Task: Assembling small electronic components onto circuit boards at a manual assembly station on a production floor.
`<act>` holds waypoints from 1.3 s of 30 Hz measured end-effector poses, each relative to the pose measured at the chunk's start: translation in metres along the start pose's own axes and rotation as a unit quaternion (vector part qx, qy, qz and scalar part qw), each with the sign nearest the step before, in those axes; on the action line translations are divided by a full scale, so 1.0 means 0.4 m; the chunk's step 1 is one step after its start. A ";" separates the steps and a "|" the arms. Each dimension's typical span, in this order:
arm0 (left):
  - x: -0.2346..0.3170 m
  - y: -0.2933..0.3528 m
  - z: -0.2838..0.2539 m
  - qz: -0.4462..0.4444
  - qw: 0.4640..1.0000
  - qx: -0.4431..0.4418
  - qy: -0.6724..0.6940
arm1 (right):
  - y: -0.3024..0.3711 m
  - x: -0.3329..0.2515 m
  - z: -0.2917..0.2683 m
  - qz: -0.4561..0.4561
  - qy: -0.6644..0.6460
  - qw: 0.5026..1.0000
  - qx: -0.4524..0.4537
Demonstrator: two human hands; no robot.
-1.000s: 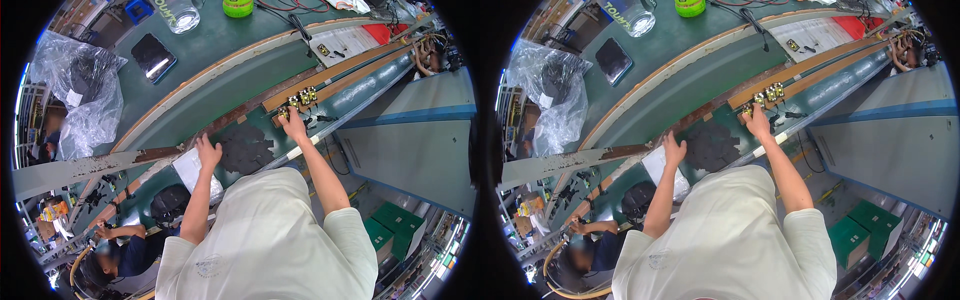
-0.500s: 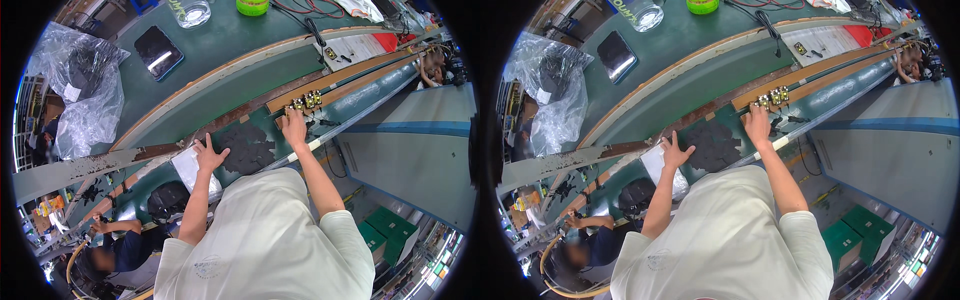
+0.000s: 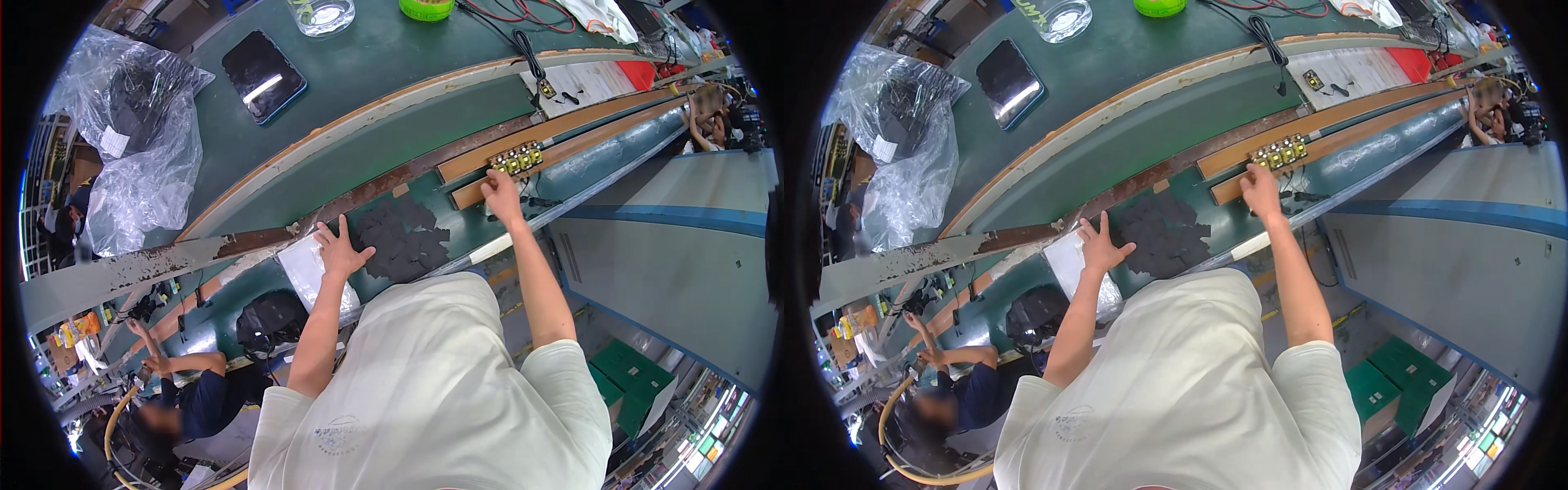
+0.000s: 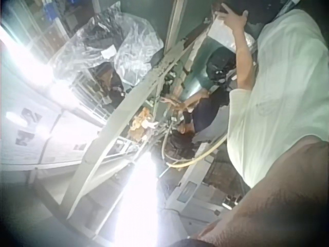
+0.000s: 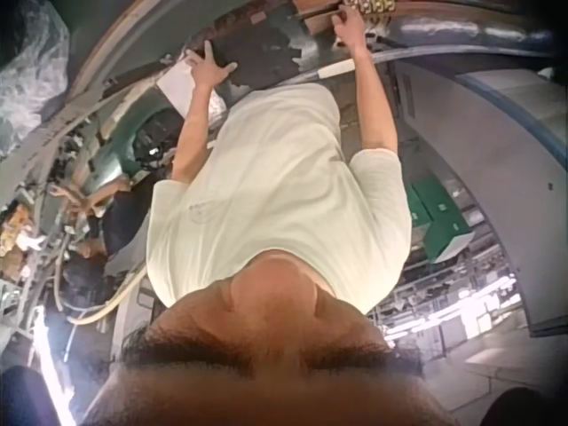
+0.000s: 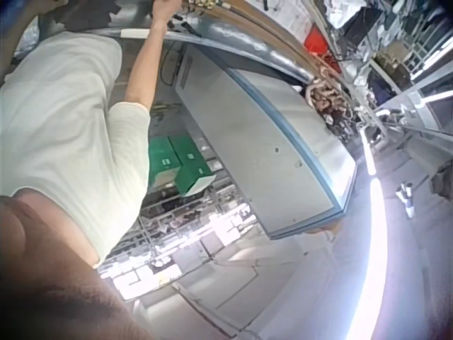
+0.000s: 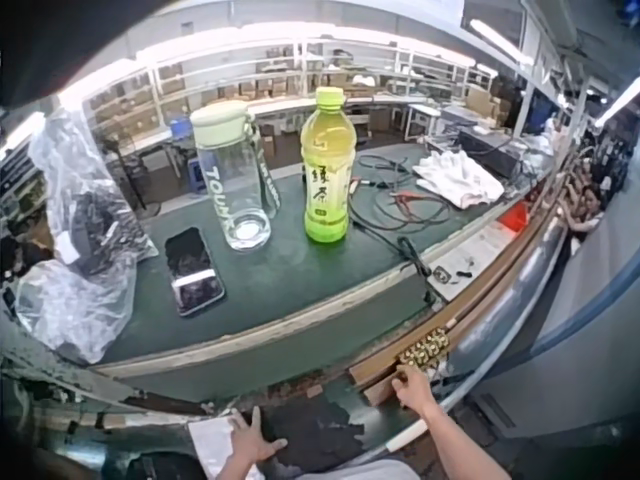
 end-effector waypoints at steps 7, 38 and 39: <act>-0.002 0.001 0.006 -0.003 1.000 0.007 -0.012 | 0.006 -0.061 -0.041 -0.021 0.124 0.991 0.036; -0.002 -0.005 0.015 0.000 1.000 -0.003 -0.017 | 0.340 -0.029 0.266 0.197 -0.219 0.948 -0.121; -0.002 -0.005 0.015 0.000 1.000 -0.002 -0.017 | 0.337 -0.032 0.264 0.196 -0.219 0.948 -0.121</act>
Point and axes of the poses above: each hand's wrist, its own y-axis away from the middle knuckle, its own z-axis out of the palm, x = y × z, the point moved 8 cm from there along -y, towards the middle knuckle, and after that the axes turned 7 degrees about y, right-handed, at the moved point
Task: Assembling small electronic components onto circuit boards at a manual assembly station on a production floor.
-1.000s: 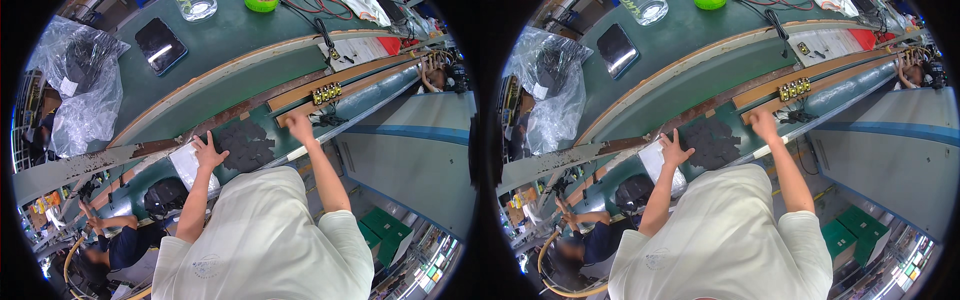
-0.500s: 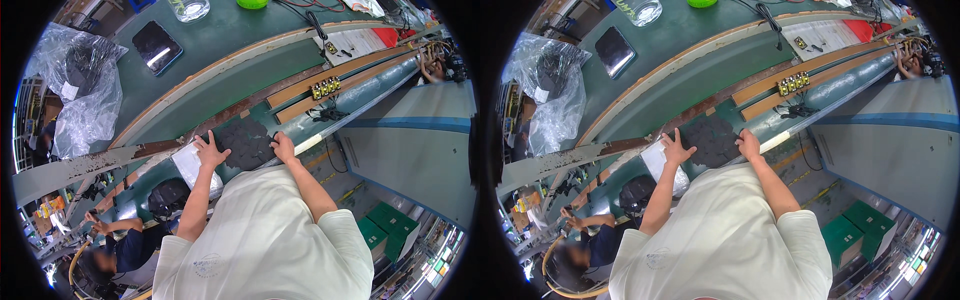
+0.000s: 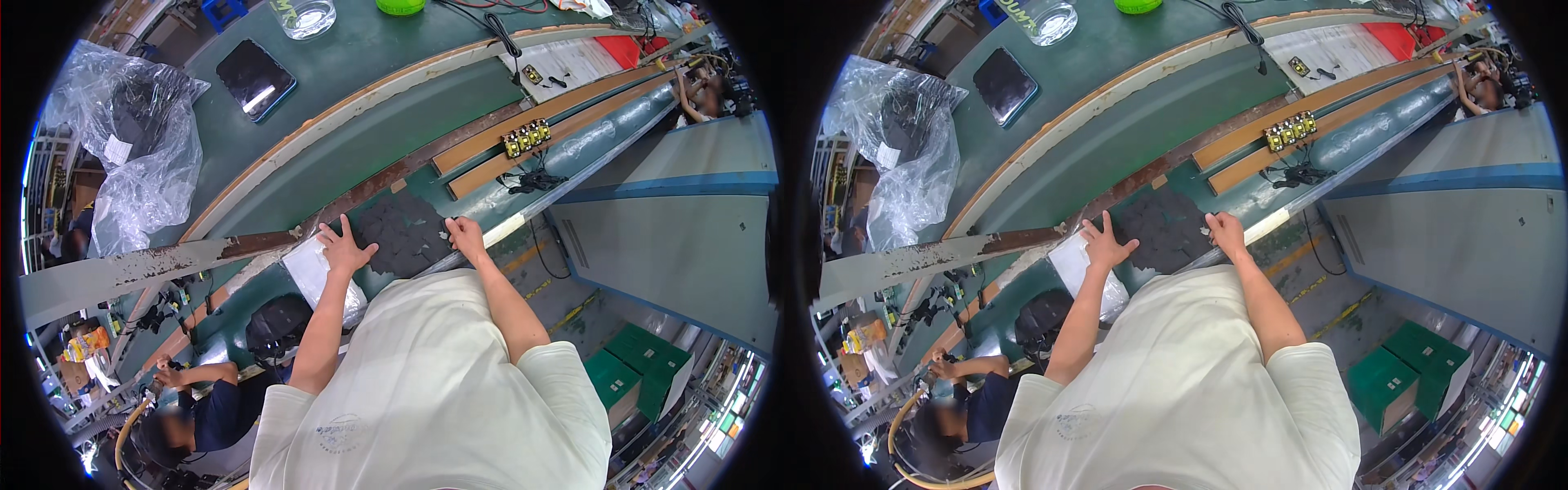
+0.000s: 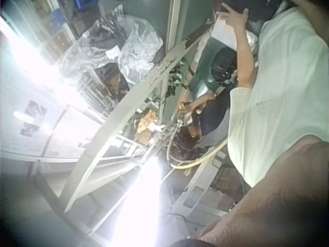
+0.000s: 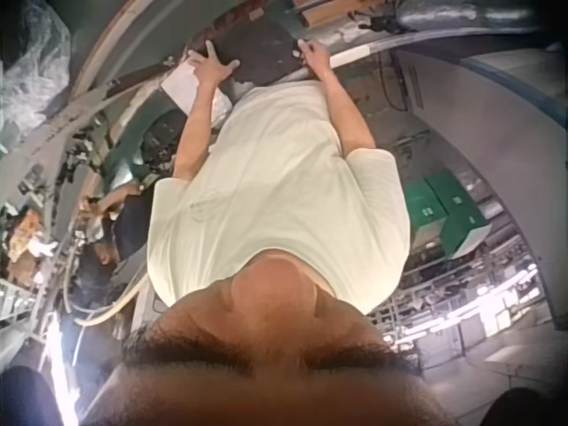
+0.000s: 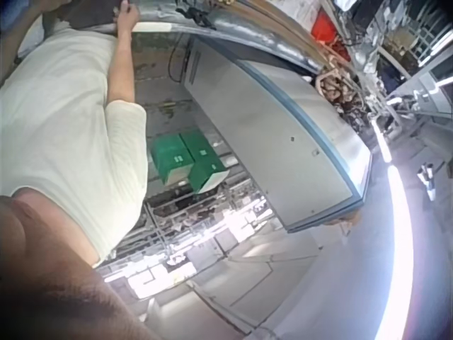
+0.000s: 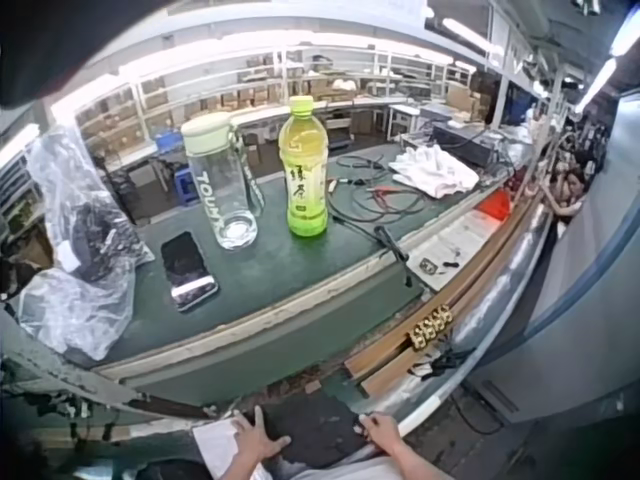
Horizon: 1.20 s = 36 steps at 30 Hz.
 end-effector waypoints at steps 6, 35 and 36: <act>-0.006 0.000 0.004 0.003 1.000 -0.005 -0.009 | -0.005 0.012 0.008 0.015 -0.030 0.999 -0.006; -0.003 -0.013 0.008 0.009 0.999 -0.026 -0.039 | -0.157 -0.198 0.104 -0.127 0.328 0.936 0.005; -0.004 -0.013 0.009 0.008 0.999 -0.027 -0.037 | -0.164 -0.204 0.100 -0.128 0.330 0.935 0.004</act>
Point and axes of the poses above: each hand's wrist, its own y-axis away from the middle knuckle, its own z-axis out of the palm, x = y × z, the point moved 8 cm from there along -y, towards the middle knuckle, and after that the axes turned 7 degrees about y, right-handed, at the moved point
